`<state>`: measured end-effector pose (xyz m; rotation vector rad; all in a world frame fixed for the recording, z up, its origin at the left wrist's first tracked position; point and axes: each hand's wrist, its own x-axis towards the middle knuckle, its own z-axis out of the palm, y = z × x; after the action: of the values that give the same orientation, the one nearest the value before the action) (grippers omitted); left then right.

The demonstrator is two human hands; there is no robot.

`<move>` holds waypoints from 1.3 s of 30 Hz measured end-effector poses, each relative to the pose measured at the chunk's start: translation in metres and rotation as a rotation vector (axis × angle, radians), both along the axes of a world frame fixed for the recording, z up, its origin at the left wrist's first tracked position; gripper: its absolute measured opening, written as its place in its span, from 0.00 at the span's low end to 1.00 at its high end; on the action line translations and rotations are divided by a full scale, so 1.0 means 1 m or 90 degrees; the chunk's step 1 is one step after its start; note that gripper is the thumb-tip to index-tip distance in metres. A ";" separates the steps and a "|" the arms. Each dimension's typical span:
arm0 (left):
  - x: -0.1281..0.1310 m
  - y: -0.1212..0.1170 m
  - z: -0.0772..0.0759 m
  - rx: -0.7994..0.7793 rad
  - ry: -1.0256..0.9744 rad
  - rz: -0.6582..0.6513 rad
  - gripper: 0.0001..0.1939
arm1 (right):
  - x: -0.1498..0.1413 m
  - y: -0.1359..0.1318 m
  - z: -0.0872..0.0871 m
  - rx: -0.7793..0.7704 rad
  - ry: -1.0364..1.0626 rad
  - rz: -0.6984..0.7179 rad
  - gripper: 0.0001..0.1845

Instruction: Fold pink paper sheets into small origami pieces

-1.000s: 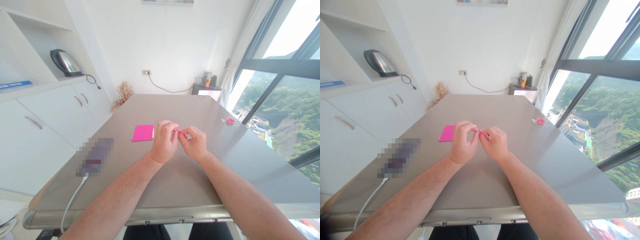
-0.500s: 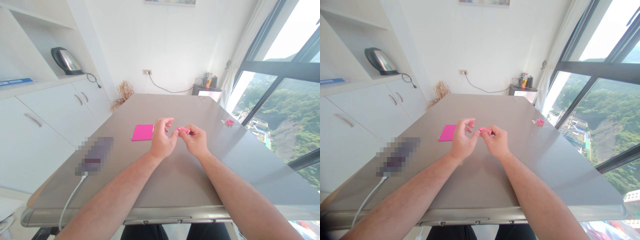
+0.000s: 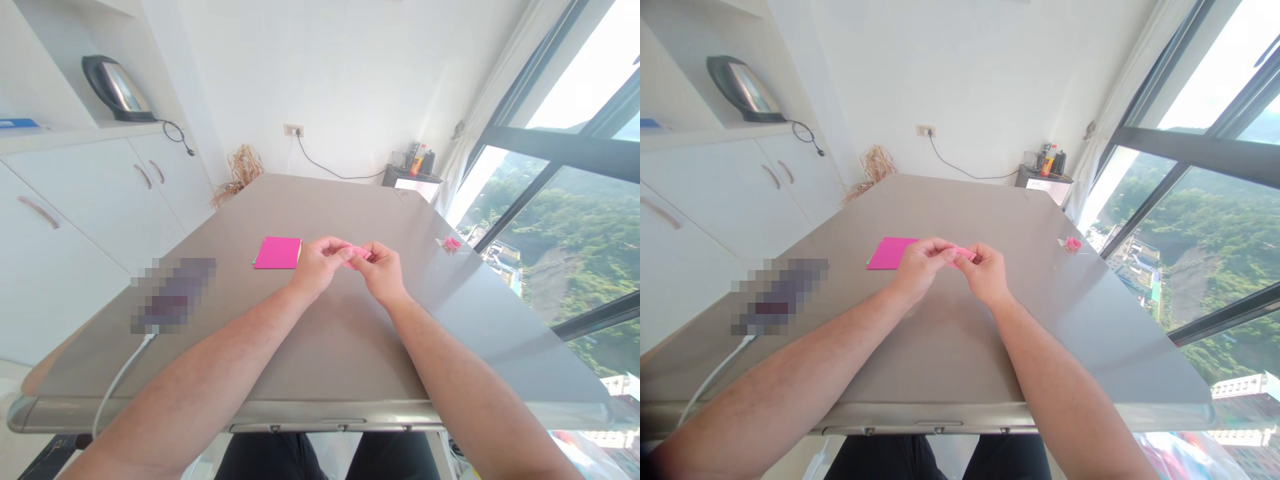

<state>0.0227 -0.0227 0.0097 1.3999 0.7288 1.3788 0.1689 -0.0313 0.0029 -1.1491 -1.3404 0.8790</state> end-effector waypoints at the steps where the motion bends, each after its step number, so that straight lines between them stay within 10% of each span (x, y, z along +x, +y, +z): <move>1: 0.001 0.000 0.000 -0.002 -0.003 0.008 0.10 | 0.000 0.000 0.000 0.000 -0.001 0.000 0.17; 39: 0.003 0.006 -0.008 -0.066 0.069 0.135 0.07 | 0.002 0.002 0.003 -0.053 -0.114 0.044 0.15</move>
<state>0.0260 -0.0170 0.0014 1.3542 1.0301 1.4122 0.1713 -0.0292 0.0054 -1.2760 -1.5081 0.9055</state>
